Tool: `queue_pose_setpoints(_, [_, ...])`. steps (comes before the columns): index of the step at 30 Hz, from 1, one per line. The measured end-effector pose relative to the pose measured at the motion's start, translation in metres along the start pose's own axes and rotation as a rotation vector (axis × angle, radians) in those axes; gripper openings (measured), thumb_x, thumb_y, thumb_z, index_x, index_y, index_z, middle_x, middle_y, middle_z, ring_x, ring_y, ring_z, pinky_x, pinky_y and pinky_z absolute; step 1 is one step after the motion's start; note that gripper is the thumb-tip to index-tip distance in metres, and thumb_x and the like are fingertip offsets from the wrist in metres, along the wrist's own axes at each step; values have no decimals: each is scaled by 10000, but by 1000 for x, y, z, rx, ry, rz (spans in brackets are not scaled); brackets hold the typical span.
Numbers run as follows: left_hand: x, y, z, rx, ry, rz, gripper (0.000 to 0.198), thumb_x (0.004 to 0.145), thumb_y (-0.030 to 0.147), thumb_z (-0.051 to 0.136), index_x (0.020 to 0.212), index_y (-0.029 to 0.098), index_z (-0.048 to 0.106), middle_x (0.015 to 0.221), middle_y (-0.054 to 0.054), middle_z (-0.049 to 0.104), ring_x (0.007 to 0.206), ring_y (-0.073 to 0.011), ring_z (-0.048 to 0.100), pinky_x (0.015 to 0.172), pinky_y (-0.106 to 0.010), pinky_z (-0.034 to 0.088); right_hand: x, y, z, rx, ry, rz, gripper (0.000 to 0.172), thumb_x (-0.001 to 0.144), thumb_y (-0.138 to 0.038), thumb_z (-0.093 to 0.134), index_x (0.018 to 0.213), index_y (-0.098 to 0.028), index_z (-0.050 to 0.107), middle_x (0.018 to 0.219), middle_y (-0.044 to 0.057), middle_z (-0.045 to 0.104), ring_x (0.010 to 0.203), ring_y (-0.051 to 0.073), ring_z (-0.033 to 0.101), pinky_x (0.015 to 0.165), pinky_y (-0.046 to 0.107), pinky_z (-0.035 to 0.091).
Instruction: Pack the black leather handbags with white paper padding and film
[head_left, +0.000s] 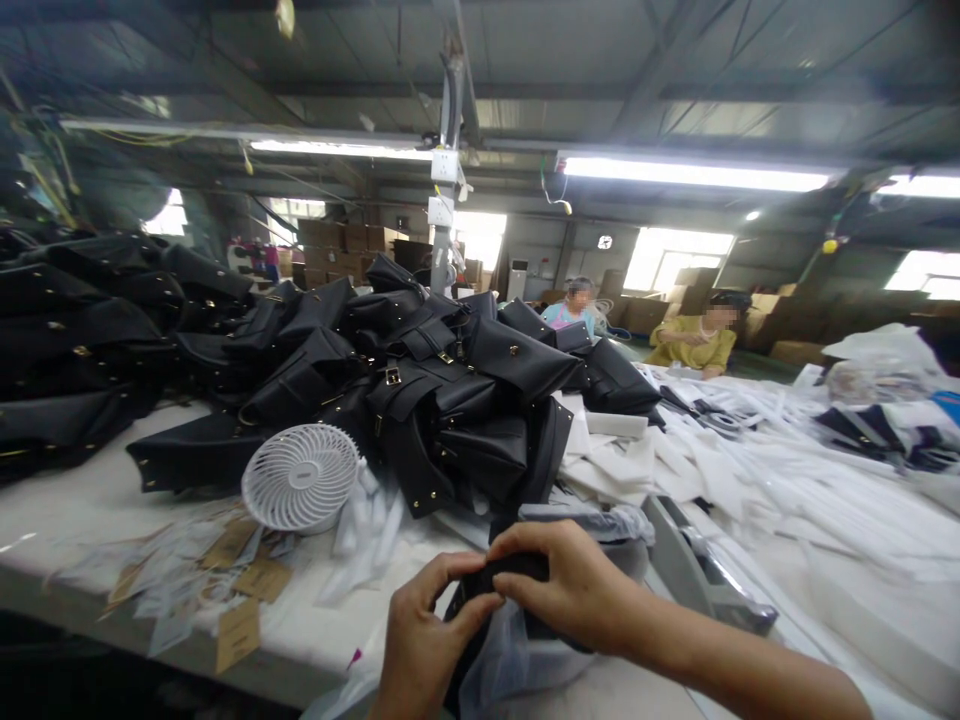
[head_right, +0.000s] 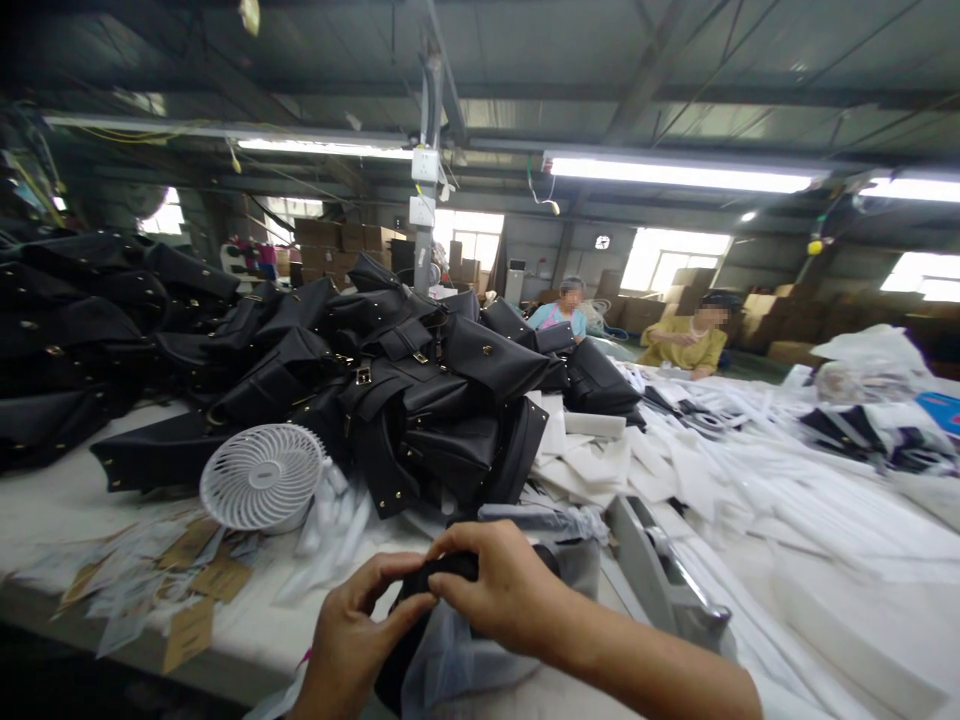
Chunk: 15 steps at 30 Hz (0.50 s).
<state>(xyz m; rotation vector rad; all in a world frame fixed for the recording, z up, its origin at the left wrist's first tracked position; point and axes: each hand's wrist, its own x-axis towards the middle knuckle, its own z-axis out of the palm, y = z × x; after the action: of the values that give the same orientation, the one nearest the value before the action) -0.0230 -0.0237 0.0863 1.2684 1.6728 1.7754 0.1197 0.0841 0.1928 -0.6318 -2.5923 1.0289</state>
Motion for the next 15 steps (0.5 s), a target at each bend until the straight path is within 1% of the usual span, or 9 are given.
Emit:
queue_pose_setpoints(2, [0, 0, -5, 4, -51, 3, 224, 761, 304, 754, 982, 277, 726, 1006, -8, 751, 990, -205, 686, 900, -290, 529, 1, -3, -5, -33, -27, -27, 342, 771, -205, 673, 1113, -227, 676, 888, 7, 731, 825, 180, 665, 740, 260, 461])
queue_pose_setpoints(3, [-1, 0, -7, 0, -72, 7, 234, 772, 292, 742, 1005, 283, 723, 1036, -10, 747, 1017, -205, 679, 920, -292, 524, 1, -3, -8, -36, -47, -24, 352, 784, -207, 661, 1136, -223, 644, 854, -1, 718, 794, 172, 657, 715, 254, 454])
queue_pose_setpoints(5, [-1, 0, -10, -22, -90, 19, 243, 787, 285, 727, 1030, 287, 720, 1074, -13, 739, 1050, -203, 671, 945, -291, 517, 3, 0, -13, -35, -87, -15, 287, 838, -218, 602, 1124, -212, 606, 738, -26, 672, 688, 146, 622, 636, 237, 428])
queue_pose_setpoints(7, [-1, -1, -10, -55, -72, 28, 233, 788, 291, 728, 1020, 281, 724, 1070, -18, 739, 1041, -199, 677, 941, -281, 524, 5, 3, -15, -44, -111, -38, 231, 879, -211, 544, 1104, -213, 594, 694, -41, 633, 638, 129, 584, 602, 226, 406])
queue_pose_setpoints(11, [1, 1, -4, -95, -47, 48, 227, 751, 290, 763, 976, 265, 745, 1030, -29, 755, 992, -198, 701, 900, -263, 551, 9, 2, -11, -47, -138, -121, 235, 875, -178, 545, 1102, -218, 594, 783, -29, 652, 706, 124, 589, 653, 217, 418])
queue_pose_setpoints(13, [1, 2, -2, -98, -36, 47, 239, 740, 289, 772, 976, 262, 748, 1019, -30, 762, 976, -199, 710, 886, -260, 559, 10, -2, -7, -44, -144, -131, 232, 876, -174, 547, 1100, -210, 597, 791, -23, 659, 712, 125, 593, 653, 214, 417])
queue_pose_setpoints(15, [-1, 2, -2, -81, -26, 30, 244, 759, 290, 756, 1002, 269, 743, 1018, -22, 765, 974, -196, 713, 882, -258, 563, 12, -7, -5, -78, -128, -135, 224, 880, -187, 558, 1097, -206, 611, 796, -16, 669, 717, 129, 600, 657, 218, 414])
